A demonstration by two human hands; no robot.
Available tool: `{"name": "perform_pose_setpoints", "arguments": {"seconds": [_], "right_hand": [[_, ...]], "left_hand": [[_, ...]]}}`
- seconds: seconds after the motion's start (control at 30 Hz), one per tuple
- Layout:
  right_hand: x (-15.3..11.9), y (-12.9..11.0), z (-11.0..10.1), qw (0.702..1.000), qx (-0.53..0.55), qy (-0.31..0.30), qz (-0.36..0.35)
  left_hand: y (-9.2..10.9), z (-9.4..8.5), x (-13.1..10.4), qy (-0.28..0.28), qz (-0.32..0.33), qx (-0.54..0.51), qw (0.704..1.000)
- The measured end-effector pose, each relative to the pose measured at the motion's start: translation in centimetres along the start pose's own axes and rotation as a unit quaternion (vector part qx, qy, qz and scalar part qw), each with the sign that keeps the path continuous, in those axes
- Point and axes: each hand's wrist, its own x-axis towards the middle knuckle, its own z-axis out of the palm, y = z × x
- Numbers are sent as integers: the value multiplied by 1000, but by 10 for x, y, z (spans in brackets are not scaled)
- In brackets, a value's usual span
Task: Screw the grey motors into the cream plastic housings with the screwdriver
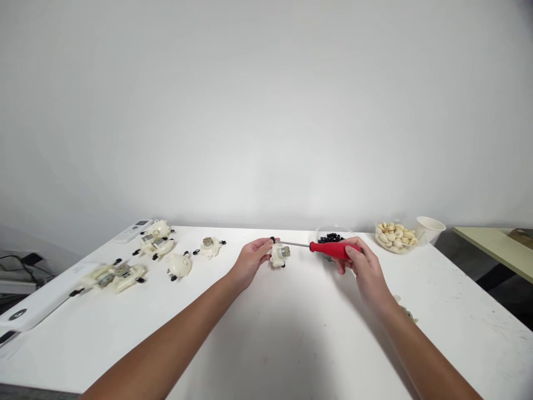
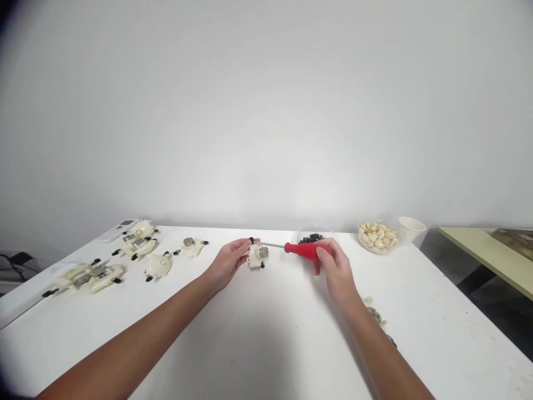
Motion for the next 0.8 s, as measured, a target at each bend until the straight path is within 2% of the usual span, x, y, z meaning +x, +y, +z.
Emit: {"name": "perform_pose_setpoints", "arguments": {"seconds": [0.13, 0.3, 0.53, 0.7, 0.8], "right_hand": [[-4, 0, 2, 997, -46, 38, -52], [-3, 4, -1, 998, -29, 28, -44], [-5, -5, -1, 986, -138, 89, -31], [-4, 4, -2, 996, -55, 54, -46], [-3, 8, -4, 990, -103, 82, -53]], "left_hand": [[-1, -1, 0, -3, 1, 8, 1000], [-2, -2, 1, -2, 1, -2, 1000], [-3, 0, 0, 0, 15, -4, 1000], [-4, 1, 0, 0, 18, 3, 1000], [-5, 1, 0, -2, 20, -1, 1000]]}}
